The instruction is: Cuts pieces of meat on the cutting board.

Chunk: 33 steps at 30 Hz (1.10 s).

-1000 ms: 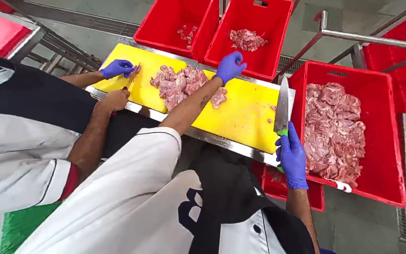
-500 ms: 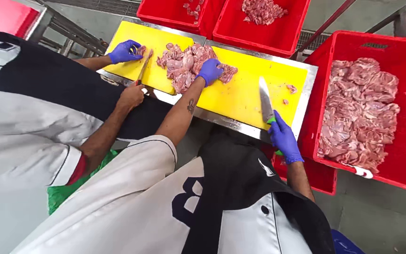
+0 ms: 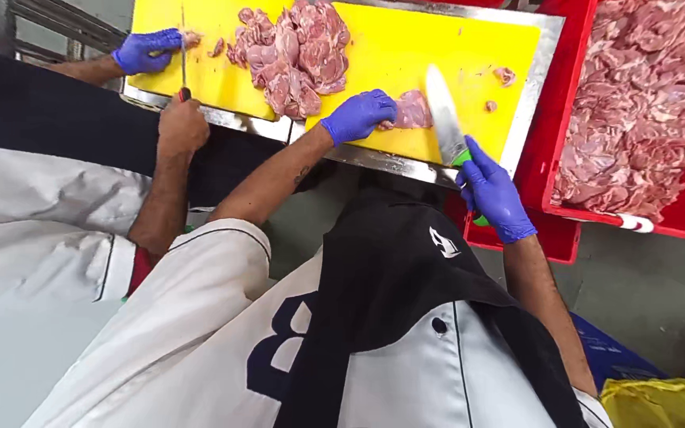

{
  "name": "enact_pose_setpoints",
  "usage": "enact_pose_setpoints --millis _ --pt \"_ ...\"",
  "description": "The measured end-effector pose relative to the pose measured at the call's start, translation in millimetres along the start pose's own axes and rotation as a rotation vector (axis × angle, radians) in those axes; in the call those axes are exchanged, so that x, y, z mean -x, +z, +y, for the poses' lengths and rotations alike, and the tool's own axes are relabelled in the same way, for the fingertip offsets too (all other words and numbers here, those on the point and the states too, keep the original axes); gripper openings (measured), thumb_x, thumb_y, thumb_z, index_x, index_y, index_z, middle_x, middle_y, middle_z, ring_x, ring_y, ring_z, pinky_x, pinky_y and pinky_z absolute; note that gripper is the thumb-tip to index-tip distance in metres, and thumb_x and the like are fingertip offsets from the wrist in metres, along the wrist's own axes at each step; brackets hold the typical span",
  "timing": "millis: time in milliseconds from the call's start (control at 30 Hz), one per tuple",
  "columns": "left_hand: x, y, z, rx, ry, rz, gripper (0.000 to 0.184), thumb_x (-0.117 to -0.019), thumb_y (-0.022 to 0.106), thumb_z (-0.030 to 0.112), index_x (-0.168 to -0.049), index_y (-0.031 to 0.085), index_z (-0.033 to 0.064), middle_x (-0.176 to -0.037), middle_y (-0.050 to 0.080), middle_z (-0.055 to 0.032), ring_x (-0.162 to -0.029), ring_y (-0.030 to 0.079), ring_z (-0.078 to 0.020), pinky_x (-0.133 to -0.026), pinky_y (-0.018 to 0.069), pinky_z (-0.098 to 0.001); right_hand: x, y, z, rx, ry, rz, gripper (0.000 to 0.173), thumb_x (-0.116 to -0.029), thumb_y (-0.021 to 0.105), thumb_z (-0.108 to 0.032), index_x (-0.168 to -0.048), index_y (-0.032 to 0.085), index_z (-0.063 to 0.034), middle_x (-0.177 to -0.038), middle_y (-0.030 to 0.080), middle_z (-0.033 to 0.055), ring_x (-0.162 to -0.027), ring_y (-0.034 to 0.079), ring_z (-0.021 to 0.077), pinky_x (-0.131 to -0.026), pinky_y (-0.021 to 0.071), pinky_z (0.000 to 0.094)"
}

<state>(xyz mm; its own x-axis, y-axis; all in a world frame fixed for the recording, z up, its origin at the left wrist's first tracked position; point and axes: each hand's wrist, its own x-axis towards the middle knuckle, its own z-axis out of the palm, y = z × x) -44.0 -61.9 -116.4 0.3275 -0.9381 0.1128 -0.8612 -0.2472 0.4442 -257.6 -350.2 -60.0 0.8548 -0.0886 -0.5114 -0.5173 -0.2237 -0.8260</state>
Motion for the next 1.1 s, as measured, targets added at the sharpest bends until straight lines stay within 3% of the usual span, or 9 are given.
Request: enact_pose_setpoints --millis 200,300,367,567,700,800,867,967,1100 --pt "9 -11 14 -0.064 -0.151 -0.010 0.025 -0.0890 0.059 0.018 -0.109 0.074 0.0131 -0.123 0.071 -0.0085 -0.126 0.061 -0.0293 -0.116 0.0389 -0.0545 10 -2 26 0.169 -0.031 0.094 0.049 -0.1115 0.038 -0.032 -0.160 0.037 -0.0291 -0.083 0.066 0.0029 -0.049 0.053 0.0133 -0.044 0.0488 0.0322" --pt "-25 -12 28 0.006 -0.246 0.021 0.025 -0.0977 0.060 0.029 -0.110 0.075 0.0140 -0.118 0.073 -0.0070 -0.118 0.065 -0.0257 -0.105 0.0489 -0.0492 4 9 -16 0.610 -0.175 0.090 0.051 -0.1107 0.036 -0.030 -0.161 0.035 -0.0288 -0.089 0.070 0.0135 -0.072 0.067 0.0303 -0.067 0.0553 0.0550" --pt "-43 0 30 0.029 -0.266 0.033 0.024 -0.1017 0.057 0.024 -0.107 0.076 0.0106 -0.115 0.073 -0.0086 -0.116 0.066 -0.0268 -0.102 0.0519 -0.0472 -1 22 -31 0.792 -0.179 0.091 0.052 -0.1102 0.037 -0.027 -0.162 0.032 -0.0287 -0.087 0.070 0.0197 -0.078 0.069 0.0417 -0.067 0.0535 0.0629" --pt "-58 2 26 -0.026 -0.345 -0.018 0.025 -0.1013 0.057 0.030 -0.106 0.078 0.0167 -0.115 0.074 -0.0073 -0.117 0.065 -0.0291 -0.104 0.0470 -0.0527 80 9 20 0.958 -0.125 0.051 0.051 -0.1109 0.030 -0.029 -0.162 0.032 -0.0266 -0.091 0.070 0.0184 -0.079 0.070 0.0407 -0.065 0.0550 0.0589" --pt "-86 -15 14 -0.019 -0.177 -0.163 0.036 -0.0920 0.066 0.026 -0.127 0.071 0.0208 -0.127 0.070 -0.0060 -0.129 0.058 -0.0291 -0.113 0.0385 -0.0566 49 -35 31 0.634 -0.083 0.114 0.049 -0.1102 0.037 -0.032 -0.158 0.041 -0.0277 -0.093 0.072 0.0155 -0.078 0.069 0.0313 -0.071 0.0563 0.0563" --pt "-107 -28 18 -0.266 -0.040 -0.544 0.034 -0.0880 0.078 0.030 -0.119 0.072 0.0157 -0.114 0.071 -0.0147 -0.124 0.057 -0.0420 -0.116 0.0250 -0.0708 19 -65 51 0.129 0.042 0.125 0.049 -0.1119 0.037 -0.033 -0.161 0.035 -0.0312 -0.081 0.062 0.0045 -0.050 0.052 0.0151 -0.044 0.0477 0.0322" --pt "-113 -45 24 -0.388 -0.062 -0.738 0.030 -0.0919 0.075 0.035 -0.112 0.074 0.0113 -0.104 0.073 -0.0169 -0.111 0.064 -0.0418 -0.111 0.0327 -0.0697 27 -73 61 -0.049 0.079 0.064 0.049 -0.1119 0.039 -0.032 -0.161 0.035 -0.0321 -0.080 0.061 0.0029 -0.047 0.049 0.0127 -0.040 0.0446 0.0280" --pt "-113 -86 22 -0.050 -0.200 -0.748 0.034 -0.0989 0.068 0.037 -0.106 0.072 0.0042 -0.098 0.071 -0.0180 -0.096 0.068 -0.0355 -0.089 0.0512 -0.0610 52 -75 39 0.129 0.009 0.119 0.050 -0.1108 0.039 -0.032 -0.160 0.037 -0.0289 -0.081 0.063 0.0023 -0.048 0.052 0.0127 -0.041 0.0465 0.0304" --pt "-102 -111 41 0.700 -0.365 -0.315 0.023 -0.1009 0.065 0.026 -0.096 0.069 0.0033 -0.084 0.069 -0.0050 -0.075 0.067 -0.0127 -0.073 0.0586 -0.0363 61 -60 2 0.138 -0.188 0.332 0.053 -0.1097 0.044 -0.028 -0.162 0.033 -0.0232 -0.083 0.065 0.0024 -0.055 0.061 0.0118 -0.049 0.0559 0.0305"
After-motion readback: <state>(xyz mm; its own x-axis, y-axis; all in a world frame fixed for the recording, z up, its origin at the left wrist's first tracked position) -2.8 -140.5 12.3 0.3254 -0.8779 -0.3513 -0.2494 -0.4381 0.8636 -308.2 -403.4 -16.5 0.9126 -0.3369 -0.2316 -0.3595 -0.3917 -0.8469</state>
